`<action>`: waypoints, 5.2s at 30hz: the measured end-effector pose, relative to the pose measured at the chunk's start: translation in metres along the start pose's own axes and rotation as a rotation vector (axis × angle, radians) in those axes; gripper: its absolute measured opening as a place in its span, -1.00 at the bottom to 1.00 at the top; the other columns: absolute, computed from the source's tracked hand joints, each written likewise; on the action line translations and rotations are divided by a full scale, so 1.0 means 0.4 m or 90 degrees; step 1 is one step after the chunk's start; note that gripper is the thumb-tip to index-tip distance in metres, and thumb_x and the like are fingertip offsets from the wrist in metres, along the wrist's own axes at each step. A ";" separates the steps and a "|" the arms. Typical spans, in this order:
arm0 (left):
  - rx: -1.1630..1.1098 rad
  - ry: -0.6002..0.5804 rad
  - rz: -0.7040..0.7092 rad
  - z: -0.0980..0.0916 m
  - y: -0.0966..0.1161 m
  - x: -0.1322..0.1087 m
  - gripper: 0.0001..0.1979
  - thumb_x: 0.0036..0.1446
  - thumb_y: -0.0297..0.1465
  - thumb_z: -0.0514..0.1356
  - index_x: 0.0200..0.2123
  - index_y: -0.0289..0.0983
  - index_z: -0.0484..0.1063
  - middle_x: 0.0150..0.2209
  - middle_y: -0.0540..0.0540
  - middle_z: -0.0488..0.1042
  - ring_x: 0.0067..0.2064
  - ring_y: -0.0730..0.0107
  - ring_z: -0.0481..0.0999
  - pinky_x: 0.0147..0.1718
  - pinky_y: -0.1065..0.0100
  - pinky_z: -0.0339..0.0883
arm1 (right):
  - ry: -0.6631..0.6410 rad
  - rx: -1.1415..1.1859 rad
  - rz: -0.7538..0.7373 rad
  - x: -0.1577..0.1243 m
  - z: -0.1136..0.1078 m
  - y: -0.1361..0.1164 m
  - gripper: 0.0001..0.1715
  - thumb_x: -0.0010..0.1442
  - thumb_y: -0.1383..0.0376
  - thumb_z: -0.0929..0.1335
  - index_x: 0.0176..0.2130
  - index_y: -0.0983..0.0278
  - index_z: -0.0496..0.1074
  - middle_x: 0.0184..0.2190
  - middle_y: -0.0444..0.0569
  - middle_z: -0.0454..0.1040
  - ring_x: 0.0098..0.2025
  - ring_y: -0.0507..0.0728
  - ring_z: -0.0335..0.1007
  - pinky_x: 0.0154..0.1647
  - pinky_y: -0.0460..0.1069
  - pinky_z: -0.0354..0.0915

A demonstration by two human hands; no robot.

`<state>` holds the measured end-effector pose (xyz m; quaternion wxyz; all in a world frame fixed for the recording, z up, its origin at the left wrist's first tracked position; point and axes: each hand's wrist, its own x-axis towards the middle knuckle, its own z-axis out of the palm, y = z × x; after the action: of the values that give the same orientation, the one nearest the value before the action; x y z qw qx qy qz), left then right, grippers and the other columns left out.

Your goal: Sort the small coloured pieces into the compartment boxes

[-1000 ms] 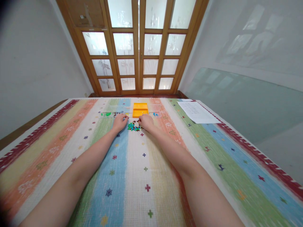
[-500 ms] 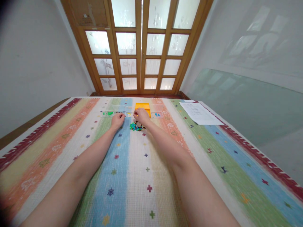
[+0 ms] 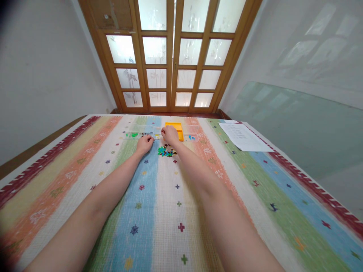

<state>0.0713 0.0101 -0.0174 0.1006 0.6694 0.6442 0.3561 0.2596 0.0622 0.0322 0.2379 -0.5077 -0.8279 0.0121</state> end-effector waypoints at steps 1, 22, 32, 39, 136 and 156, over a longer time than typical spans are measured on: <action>0.000 -0.002 0.000 0.000 0.001 0.000 -0.74 0.32 -0.33 0.13 -0.27 -0.19 0.63 -0.20 -0.13 0.67 -0.15 0.18 0.56 -0.13 0.26 0.32 | 0.004 0.004 -0.003 -0.002 -0.005 0.005 -0.71 0.40 0.32 0.32 -0.13 0.28 0.66 -0.13 0.12 0.62 -0.06 0.21 0.44 0.01 0.00 0.27; 0.051 -0.135 0.306 0.026 0.084 -0.018 -0.76 0.35 -0.35 0.13 -0.17 -0.21 0.63 -0.13 -0.18 0.57 -0.01 0.15 0.51 0.06 0.15 0.35 | 0.011 0.114 0.004 -0.269 -0.052 0.182 -0.77 0.37 0.35 0.33 -0.12 0.27 0.61 -0.12 0.05 0.64 -0.07 0.17 0.47 -0.02 0.00 0.28; 0.081 -0.171 0.314 0.032 0.100 -0.022 -0.77 0.29 -0.40 0.16 -0.17 -0.17 0.65 -0.13 -0.17 0.57 -0.01 0.11 0.51 0.06 0.14 0.37 | -0.012 0.084 -0.034 -0.276 -0.059 0.162 -0.78 0.40 0.32 0.33 -0.11 0.26 0.61 -0.14 0.05 0.62 -0.07 0.17 0.43 -0.01 0.00 0.25; 0.142 -0.249 0.342 0.016 0.111 0.013 -0.78 0.23 -0.42 0.19 -0.16 -0.19 0.65 -0.16 -0.13 0.62 -0.10 0.18 0.55 -0.03 0.24 0.36 | -0.008 0.081 -0.022 -0.273 -0.060 0.158 -0.79 0.38 0.34 0.34 -0.14 0.26 0.62 -0.17 0.04 0.61 -0.09 0.17 0.42 -0.04 0.00 0.24; 0.045 -0.163 0.262 -0.017 0.028 -0.039 -0.78 0.30 -0.35 0.16 -0.19 -0.21 0.63 -0.16 -0.14 0.55 -0.04 0.17 0.52 0.06 0.19 0.36 | -0.149 -0.027 0.024 -0.190 -0.062 0.049 -0.82 0.26 0.28 0.41 -0.31 0.26 0.65 -0.31 0.06 0.64 -0.31 0.14 0.46 -0.34 -0.03 0.16; 0.062 -0.158 0.279 -0.012 0.023 -0.039 -0.79 0.32 -0.35 0.16 -0.18 -0.22 0.62 -0.15 -0.14 0.55 -0.03 0.18 0.52 0.04 0.21 0.36 | -0.178 -0.051 -0.006 -0.189 -0.068 0.022 -0.82 0.24 0.25 0.41 -0.26 0.25 0.64 -0.28 0.08 0.64 -0.26 0.15 0.44 -0.30 -0.03 0.14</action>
<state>0.0772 -0.0075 -0.0139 0.0669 0.8358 0.4827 0.2529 0.3059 -0.0036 0.0254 0.0996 -0.5063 -0.8552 0.0486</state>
